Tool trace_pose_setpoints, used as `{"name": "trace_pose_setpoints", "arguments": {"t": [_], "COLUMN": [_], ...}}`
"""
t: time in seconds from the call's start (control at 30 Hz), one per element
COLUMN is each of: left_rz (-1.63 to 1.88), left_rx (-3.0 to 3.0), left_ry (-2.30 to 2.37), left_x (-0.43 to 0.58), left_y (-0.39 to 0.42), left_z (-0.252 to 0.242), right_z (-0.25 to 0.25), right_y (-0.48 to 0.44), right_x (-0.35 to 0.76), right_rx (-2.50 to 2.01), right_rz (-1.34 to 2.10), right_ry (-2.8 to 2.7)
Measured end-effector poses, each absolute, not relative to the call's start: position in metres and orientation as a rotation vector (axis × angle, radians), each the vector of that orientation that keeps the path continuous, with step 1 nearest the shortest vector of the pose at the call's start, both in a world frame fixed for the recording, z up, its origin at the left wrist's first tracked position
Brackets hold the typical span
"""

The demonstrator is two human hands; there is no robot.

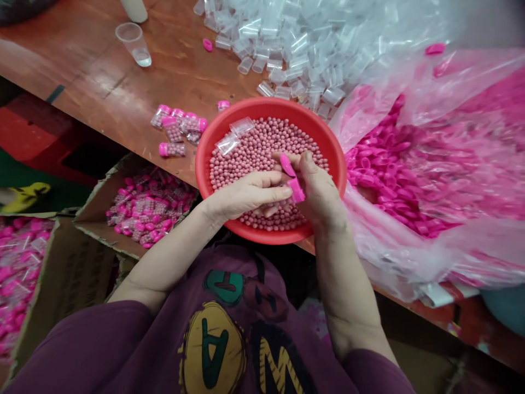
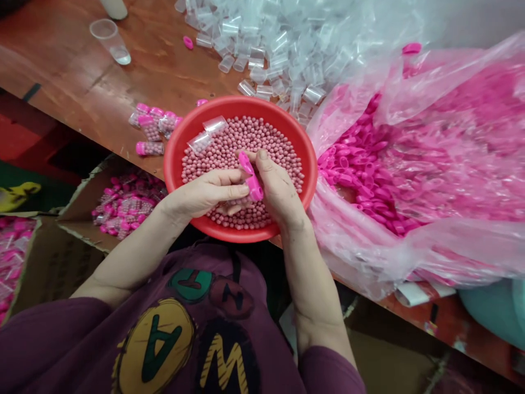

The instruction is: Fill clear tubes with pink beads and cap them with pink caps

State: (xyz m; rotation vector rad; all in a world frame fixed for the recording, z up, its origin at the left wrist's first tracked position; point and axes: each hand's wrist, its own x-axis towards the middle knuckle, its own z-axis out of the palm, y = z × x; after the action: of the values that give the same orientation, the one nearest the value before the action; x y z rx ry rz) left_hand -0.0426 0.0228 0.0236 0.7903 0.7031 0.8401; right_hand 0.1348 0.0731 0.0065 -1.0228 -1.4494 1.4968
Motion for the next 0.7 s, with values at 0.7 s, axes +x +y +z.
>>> {"name": "trace_pose_setpoints", "arguments": {"t": [0.7], "left_rz": [1.071], "left_rx": [0.522], "left_ry": [0.643], "left_x": [-0.044], "left_y": [0.034], "left_z": [0.012], "right_z": [-0.012], "right_y": [0.073], "right_x": [0.136], "right_rx": [-0.614], "right_rz": [0.547], "right_ry": [-2.140]}}
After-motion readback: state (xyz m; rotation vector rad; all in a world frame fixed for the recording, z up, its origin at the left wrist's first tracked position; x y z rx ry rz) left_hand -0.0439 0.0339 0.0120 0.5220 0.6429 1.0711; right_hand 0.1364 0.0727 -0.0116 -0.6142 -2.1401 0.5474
